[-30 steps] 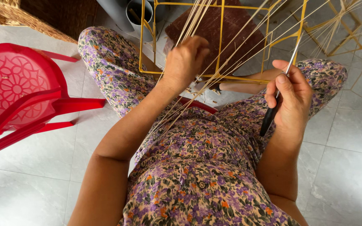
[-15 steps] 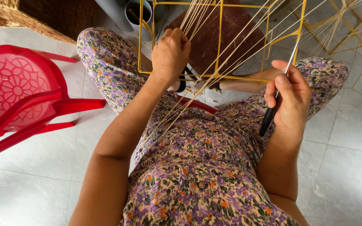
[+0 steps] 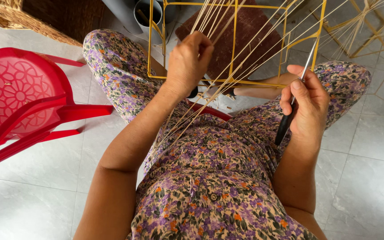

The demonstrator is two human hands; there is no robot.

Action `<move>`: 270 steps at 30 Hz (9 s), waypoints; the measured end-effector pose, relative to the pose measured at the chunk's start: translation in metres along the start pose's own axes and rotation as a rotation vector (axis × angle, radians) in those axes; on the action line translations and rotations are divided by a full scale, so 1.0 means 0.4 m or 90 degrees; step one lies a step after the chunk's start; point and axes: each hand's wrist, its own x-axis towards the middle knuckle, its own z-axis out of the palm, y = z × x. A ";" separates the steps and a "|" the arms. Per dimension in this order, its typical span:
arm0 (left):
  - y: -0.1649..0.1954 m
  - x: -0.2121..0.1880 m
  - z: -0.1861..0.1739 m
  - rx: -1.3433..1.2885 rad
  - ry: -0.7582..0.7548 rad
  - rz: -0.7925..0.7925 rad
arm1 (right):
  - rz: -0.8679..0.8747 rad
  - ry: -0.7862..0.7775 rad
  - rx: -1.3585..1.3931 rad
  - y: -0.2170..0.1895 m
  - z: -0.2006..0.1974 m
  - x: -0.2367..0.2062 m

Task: The person sits on the floor and uses a small knife to split and trim thin bamboo strips, drawing each strip against the blade to shave it thin. The person then attaches the finished strips to a yellow bamboo frame, working the strips around the frame edges.

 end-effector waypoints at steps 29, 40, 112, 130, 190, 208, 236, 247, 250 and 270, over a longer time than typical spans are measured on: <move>-0.016 0.009 -0.042 0.064 -0.041 -0.179 | 0.000 -0.004 0.014 0.012 -0.003 -0.001; 0.001 0.010 -0.055 -0.048 -0.008 -0.092 | 0.004 -0.010 0.021 0.007 -0.001 -0.001; 0.297 -0.048 -0.205 -0.518 -0.108 0.010 | -0.079 -0.154 0.032 -0.022 0.232 -0.030; 0.329 -0.081 -0.274 -0.513 -0.202 -0.020 | -0.040 -0.284 0.035 -0.138 0.215 -0.033; 0.343 -0.168 -0.306 -0.273 -0.070 0.230 | -0.084 -0.212 -0.071 -0.137 0.254 -0.087; 0.346 -0.154 -0.336 -0.277 -0.116 0.177 | -0.106 -0.260 -0.048 -0.136 0.258 -0.086; 0.340 -0.142 -0.340 -0.192 -0.108 0.165 | -0.073 -0.252 -0.051 -0.148 0.262 -0.075; 0.319 -0.179 -0.336 -0.189 -0.104 0.168 | -0.078 -0.272 0.002 -0.128 0.250 -0.050; 0.314 -0.188 -0.336 -0.192 -0.112 0.152 | -0.067 -0.239 0.036 -0.135 0.226 -0.041; 0.347 -0.109 -0.340 -0.179 -0.178 0.145 | -0.108 -0.264 -0.056 -0.121 0.261 -0.061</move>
